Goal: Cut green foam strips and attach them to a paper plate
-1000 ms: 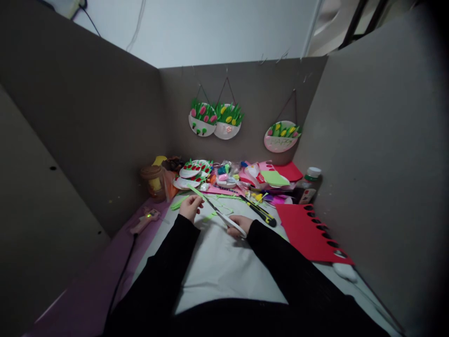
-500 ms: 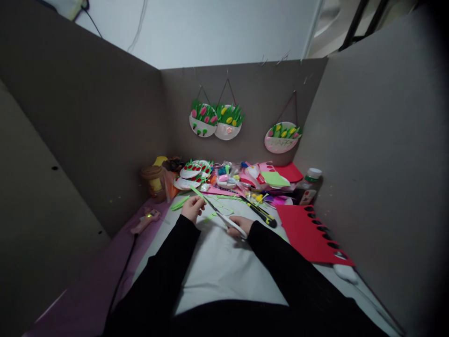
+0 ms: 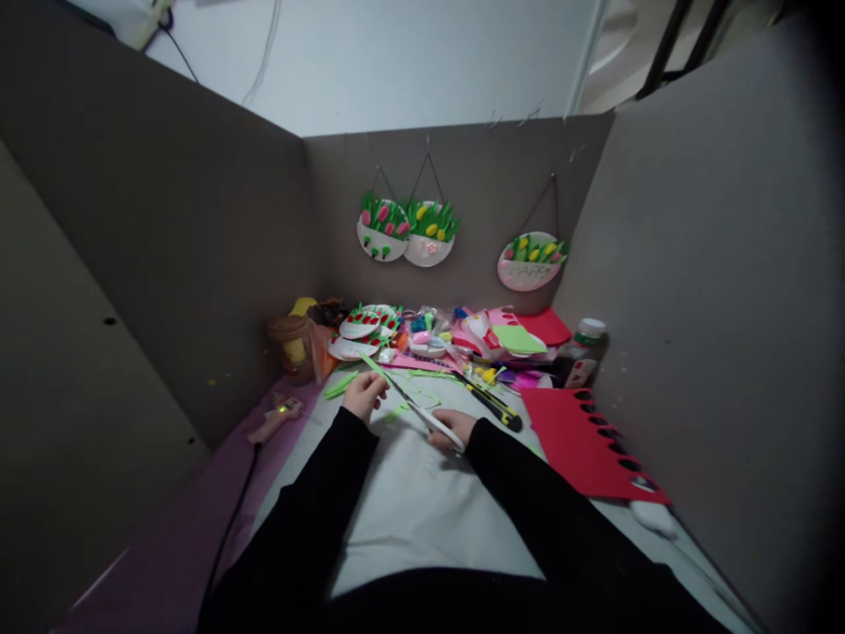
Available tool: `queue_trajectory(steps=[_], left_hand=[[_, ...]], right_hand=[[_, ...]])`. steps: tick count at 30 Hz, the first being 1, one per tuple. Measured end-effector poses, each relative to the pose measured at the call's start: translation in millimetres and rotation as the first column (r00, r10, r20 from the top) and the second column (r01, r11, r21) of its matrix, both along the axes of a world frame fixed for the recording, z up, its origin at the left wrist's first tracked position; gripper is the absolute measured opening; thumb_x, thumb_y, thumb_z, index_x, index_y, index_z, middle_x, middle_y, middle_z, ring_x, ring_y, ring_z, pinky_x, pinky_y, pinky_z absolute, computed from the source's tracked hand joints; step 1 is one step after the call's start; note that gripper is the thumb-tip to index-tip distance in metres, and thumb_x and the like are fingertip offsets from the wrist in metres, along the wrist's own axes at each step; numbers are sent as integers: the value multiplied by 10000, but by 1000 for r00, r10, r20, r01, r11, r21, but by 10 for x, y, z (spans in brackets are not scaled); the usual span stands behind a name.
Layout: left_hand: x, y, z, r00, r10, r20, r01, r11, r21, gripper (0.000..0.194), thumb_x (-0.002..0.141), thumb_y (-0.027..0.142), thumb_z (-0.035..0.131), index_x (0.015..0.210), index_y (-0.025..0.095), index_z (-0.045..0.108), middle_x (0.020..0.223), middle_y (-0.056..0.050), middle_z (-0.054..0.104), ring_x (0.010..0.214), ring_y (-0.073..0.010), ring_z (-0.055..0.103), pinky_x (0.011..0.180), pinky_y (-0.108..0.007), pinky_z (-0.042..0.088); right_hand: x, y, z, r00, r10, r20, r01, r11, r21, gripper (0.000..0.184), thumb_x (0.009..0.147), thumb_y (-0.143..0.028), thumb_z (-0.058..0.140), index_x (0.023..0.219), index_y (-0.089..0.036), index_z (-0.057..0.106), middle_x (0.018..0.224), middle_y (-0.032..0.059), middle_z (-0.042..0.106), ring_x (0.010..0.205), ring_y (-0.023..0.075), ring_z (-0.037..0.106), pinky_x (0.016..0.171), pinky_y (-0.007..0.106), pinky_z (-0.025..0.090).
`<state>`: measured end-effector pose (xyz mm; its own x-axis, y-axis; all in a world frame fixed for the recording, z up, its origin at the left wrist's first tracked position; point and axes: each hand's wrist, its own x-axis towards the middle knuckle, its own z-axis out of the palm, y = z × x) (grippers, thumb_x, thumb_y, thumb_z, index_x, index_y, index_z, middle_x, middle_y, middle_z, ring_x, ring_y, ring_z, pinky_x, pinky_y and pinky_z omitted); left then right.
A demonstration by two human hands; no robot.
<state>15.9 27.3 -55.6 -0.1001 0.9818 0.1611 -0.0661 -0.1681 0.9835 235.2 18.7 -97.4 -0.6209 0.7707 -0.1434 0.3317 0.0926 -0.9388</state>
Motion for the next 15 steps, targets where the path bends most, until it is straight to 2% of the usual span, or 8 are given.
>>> queue_trajectory(steps=[7, 15], left_hand=[[2, 1, -23, 999, -21, -31, 20, 1000, -14, 201, 654, 329, 600, 595, 145, 544, 478, 26, 488, 407, -57, 390, 353, -160, 250], [-35, -35, 71, 1000, 7, 24, -5, 998, -69, 261, 607, 374, 646, 651, 125, 583, 578, -8, 555, 470, -66, 447, 363, -153, 255]], right_hand=[[-18, 15, -4, 999, -27, 45, 26, 999, 38, 280, 611, -337, 671, 688, -169, 460, 488, -71, 496, 426, 62, 443, 407, 196, 354], [-18, -24, 44, 999, -28, 28, 28, 999, 19, 310, 611, -360, 684, 676, -177, 443, 470, -75, 489, 413, 60, 437, 400, 197, 339]])
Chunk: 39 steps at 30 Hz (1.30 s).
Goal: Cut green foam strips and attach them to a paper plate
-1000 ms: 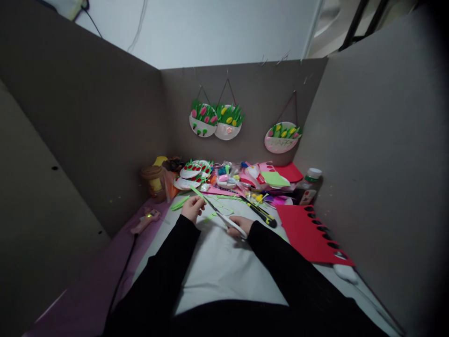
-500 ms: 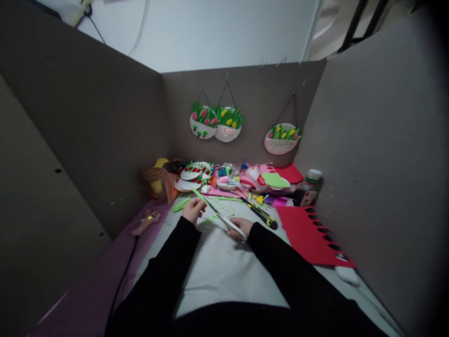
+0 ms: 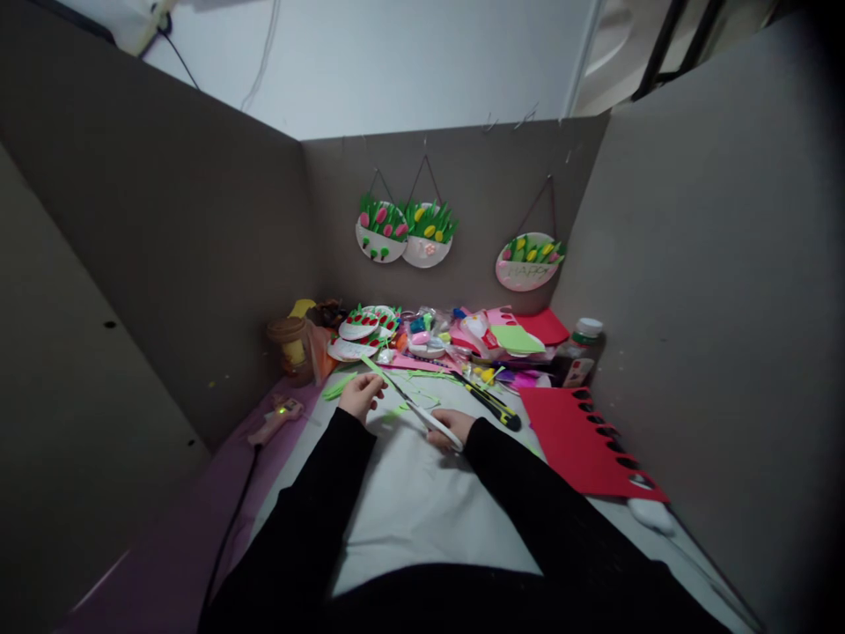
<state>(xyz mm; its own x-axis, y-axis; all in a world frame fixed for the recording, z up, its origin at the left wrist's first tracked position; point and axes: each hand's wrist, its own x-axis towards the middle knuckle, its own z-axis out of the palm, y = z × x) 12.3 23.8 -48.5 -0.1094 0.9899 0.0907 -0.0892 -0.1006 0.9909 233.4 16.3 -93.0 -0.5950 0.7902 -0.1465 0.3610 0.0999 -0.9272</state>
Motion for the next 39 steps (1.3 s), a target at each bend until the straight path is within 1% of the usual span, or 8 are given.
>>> queue_trajectory(steps=[2, 6, 10, 18, 23, 30, 36, 39], left_hand=[[-29, 13, 11, 999, 34, 20, -34, 999, -2, 274, 588, 380, 661, 649, 124, 582, 602, -15, 571, 475, -66, 450, 364, -156, 250], [-58, 42, 1, 998, 61, 23, -62, 998, 9, 235, 586, 349, 651, 608, 132, 564, 531, 3, 542, 448, -64, 432, 369, -165, 244], [-33, 42, -10, 999, 45, 23, -45, 999, 16, 230, 593, 350, 644, 592, 138, 554, 505, 12, 529, 427, -59, 414, 368, -171, 233], [-1, 26, -9, 1000, 25, 7, -25, 1000, 5, 222, 602, 342, 634, 596, 133, 558, 489, 16, 511, 422, -58, 406, 361, -166, 222], [-15, 27, -17, 1000, 20, -2, -20, 1000, 11, 214, 604, 334, 634, 601, 133, 560, 500, 14, 514, 423, -53, 404, 361, -162, 225], [-10, 32, -25, 1000, 19, 12, -19, 1000, 4, 221, 593, 338, 641, 603, 135, 555, 508, 9, 521, 431, -56, 413, 360, -158, 223], [-5, 13, -2, 999, 4, 51, -4, 1000, -13, 212, 598, 328, 635, 597, 136, 543, 502, 14, 510, 434, -53, 410, 360, -153, 217], [11, 0, 4, 1000, -7, 30, 8, 1000, -20, 196, 600, 315, 627, 593, 137, 546, 506, 11, 511, 438, -55, 413, 362, -153, 222]], right_hand=[[4, -7, -5, 1000, 3, 2, -3, 1000, 1, 298, 619, -348, 679, 678, -177, 442, 468, -77, 482, 414, 60, 432, 404, 197, 337], [12, -5, -45, 1000, 5, 24, -6, 999, 31, 274, 632, -325, 670, 690, -174, 448, 483, -76, 476, 427, 61, 427, 405, 193, 332], [14, 0, -72, 999, -8, 39, 6, 999, 54, 269, 640, -330, 663, 685, -173, 448, 483, -72, 482, 424, 58, 421, 406, 190, 328], [18, -7, -45, 1000, 2, 5, -2, 1000, 30, 333, 627, -416, 668, 676, -179, 439, 473, -71, 467, 429, 67, 433, 411, 199, 326], [28, 30, -66, 1000, 30, -6, -30, 998, 48, 314, 616, -398, 665, 685, -178, 453, 490, -75, 462, 432, 62, 426, 413, 200, 324], [43, 31, -60, 1000, 28, 9, -28, 1000, 5, 298, 625, -389, 653, 699, -177, 457, 497, -69, 484, 426, 68, 441, 409, 199, 330], [45, 42, -78, 1000, 25, 7, -25, 1000, 12, 270, 623, -362, 642, 700, -179, 459, 492, -72, 486, 427, 63, 444, 410, 189, 337], [52, 53, -98, 999, 35, -4, -35, 999, 14, 259, 636, -360, 628, 704, -181, 454, 493, -67, 496, 423, 71, 454, 406, 192, 340]])
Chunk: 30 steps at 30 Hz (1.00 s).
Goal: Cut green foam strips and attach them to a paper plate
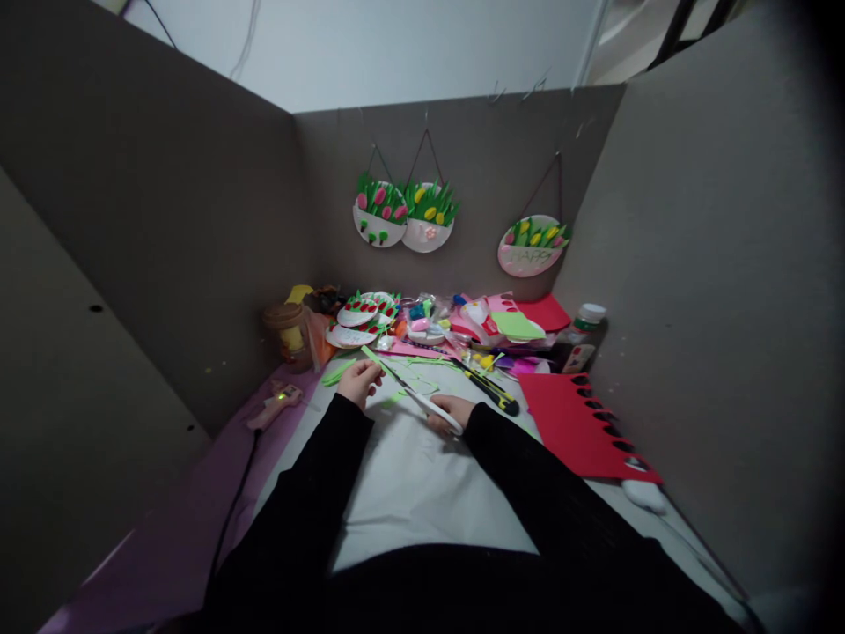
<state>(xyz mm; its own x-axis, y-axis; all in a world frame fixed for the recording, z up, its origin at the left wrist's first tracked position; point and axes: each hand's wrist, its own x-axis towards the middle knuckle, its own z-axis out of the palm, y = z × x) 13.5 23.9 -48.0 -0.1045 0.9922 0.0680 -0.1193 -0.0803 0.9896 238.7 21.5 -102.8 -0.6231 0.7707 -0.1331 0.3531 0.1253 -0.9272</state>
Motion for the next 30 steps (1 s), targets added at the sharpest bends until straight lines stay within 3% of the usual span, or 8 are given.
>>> queue_trajectory(steps=[5, 12, 19, 30], left_hand=[[27, 0, -24, 998, -55, -43, 54, 998, -19, 208, 592, 326, 634, 582, 143, 537, 539, 1, 545, 442, -60, 431, 362, -158, 233], [20, 5, -37, 996, -65, -65, 64, 998, -10, 196, 599, 314, 637, 572, 146, 539, 559, 2, 557, 451, -62, 444, 363, -163, 245], [10, -9, -9, 996, -56, -75, 56, 998, -8, 231, 599, 343, 653, 576, 141, 544, 569, -9, 562, 454, -65, 434, 355, -162, 232], [-74, 24, 11, 999, 32, -37, -32, 999, -17, 233, 598, 347, 639, 621, 133, 548, 533, 14, 519, 448, -56, 405, 363, -154, 235]], right_hand=[[20, 6, -4, 999, 31, -19, -31, 999, -12, 251, 654, -352, 621, 736, -179, 460, 506, -59, 515, 419, 82, 461, 404, 200, 358], [-9, -40, 47, 1000, -23, -16, 22, 998, -65, 241, 633, -328, 631, 711, -181, 456, 473, -68, 497, 406, 83, 457, 397, 198, 349], [-26, -58, 90, 999, -33, -14, 32, 998, -62, 200, 633, -299, 618, 686, -180, 466, 461, -66, 502, 396, 79, 454, 381, 189, 338], [-33, -24, 20, 997, -67, -42, 62, 993, -96, 227, 605, -288, 650, 672, -175, 464, 469, -72, 483, 388, 65, 433, 369, 180, 335]])
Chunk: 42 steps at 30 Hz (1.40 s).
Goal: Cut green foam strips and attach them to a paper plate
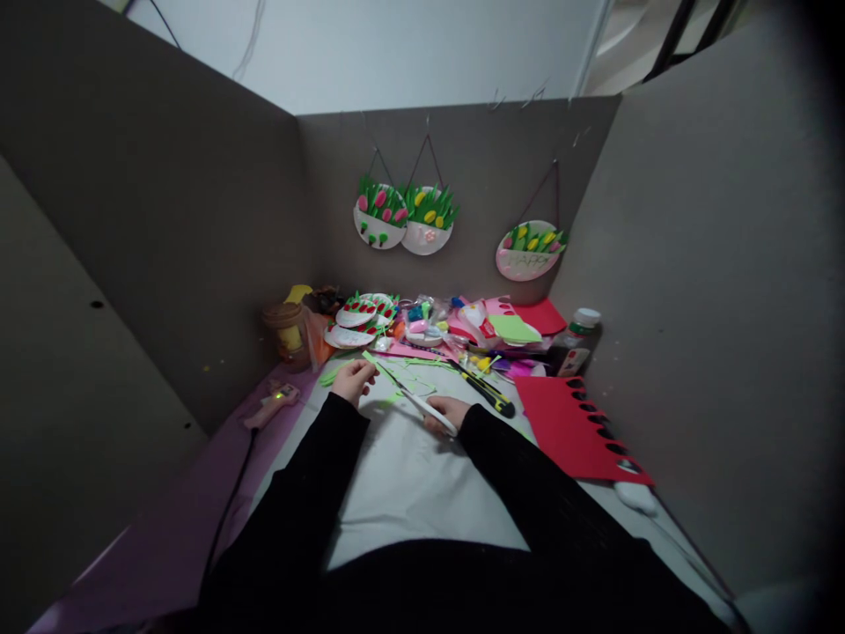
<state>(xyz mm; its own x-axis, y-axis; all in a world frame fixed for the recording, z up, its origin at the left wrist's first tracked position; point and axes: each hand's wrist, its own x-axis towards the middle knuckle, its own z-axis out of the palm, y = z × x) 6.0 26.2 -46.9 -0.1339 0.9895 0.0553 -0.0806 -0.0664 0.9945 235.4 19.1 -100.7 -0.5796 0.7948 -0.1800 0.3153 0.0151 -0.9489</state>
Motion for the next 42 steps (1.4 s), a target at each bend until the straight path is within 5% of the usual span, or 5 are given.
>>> queue_trajectory(steps=[11, 34, 42], left_hand=[[19, -3, -32, 992, -117, -51, 118, 993, 7, 199, 601, 315, 618, 599, 142, 518, 564, 22, 534, 455, -53, 423, 368, -156, 239], [-128, 43, -57, 945, -295, -139, 297, 955, -9, 205, 646, 332, 604, 591, 149, 529, 525, 19, 523, 416, -53, 391, 352, -166, 227], [-35, 8, -11, 990, -136, -45, 137, 991, 11, 206, 607, 332, 624, 615, 147, 535, 585, 17, 533, 462, -57, 426, 363, -165, 226]], right_hand=[[47, 44, -82, 997, 75, 8, -75, 994, 74, 214, 625, -310, 621, 698, -179, 469, 496, -67, 495, 419, 76, 437, 398, 197, 337], [19, -10, -34, 998, 51, -27, -51, 998, -27, 202, 553, -204, 610, 687, -181, 461, 484, -79, 493, 399, 72, 430, 377, 189, 341], [6, -8, -49, 1000, 16, -25, -17, 1000, -24, 235, 547, -223, 625, 685, -183, 439, 491, -78, 504, 406, 73, 438, 383, 193, 353]])
